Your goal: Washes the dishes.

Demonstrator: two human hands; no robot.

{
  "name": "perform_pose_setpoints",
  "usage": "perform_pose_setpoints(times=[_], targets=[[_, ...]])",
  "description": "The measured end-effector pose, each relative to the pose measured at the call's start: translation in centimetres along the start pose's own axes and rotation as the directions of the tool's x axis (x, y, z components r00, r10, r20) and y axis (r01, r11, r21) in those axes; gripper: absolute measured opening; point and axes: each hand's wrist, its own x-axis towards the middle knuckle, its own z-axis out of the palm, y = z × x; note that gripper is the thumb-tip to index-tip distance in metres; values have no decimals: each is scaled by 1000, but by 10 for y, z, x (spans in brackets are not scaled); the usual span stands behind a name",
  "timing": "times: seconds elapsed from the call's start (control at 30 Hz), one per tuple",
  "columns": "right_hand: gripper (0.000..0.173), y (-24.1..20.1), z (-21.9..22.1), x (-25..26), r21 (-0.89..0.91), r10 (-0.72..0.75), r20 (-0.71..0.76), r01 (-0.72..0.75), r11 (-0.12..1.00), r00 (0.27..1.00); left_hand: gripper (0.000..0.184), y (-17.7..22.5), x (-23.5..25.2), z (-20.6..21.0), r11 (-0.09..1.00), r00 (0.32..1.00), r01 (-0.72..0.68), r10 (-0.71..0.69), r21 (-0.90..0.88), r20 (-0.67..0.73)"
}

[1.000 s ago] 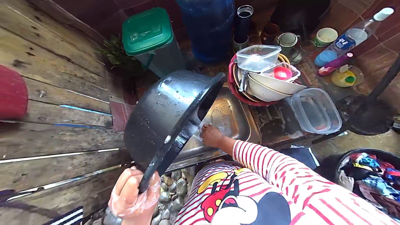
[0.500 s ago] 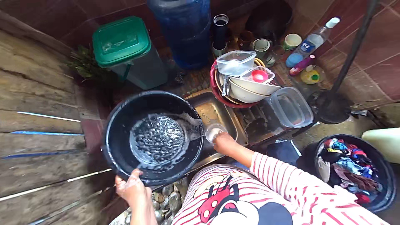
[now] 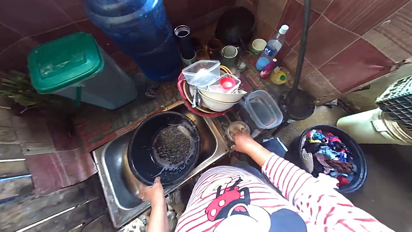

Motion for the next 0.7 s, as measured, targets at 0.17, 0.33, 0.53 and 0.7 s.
perform_pose_setpoints(times=[0.17, 0.33, 0.53, 0.7], targets=[[44, 13, -3, 20, 113, -143, -35, 146, 983, 989, 46, 73, -83, 51, 923, 884, -189, 309, -336, 351], [40, 17, -25, 2, 418, -446, -81, 437, 797, 891, 68, 127, -150, 132, 840, 483, 499, -66, -212, 873], [49, 21, -58, -16, 539, -596, 164, 435, 721, 786, 78, 124, -182, 161, 549, 316, 792, 3, -266, 949], [27, 43, -76, -4, 288, -644, 270, 578, 763, 716, 73, 131, -196, 163, 599, 375, 739, 17, -309, 927]])
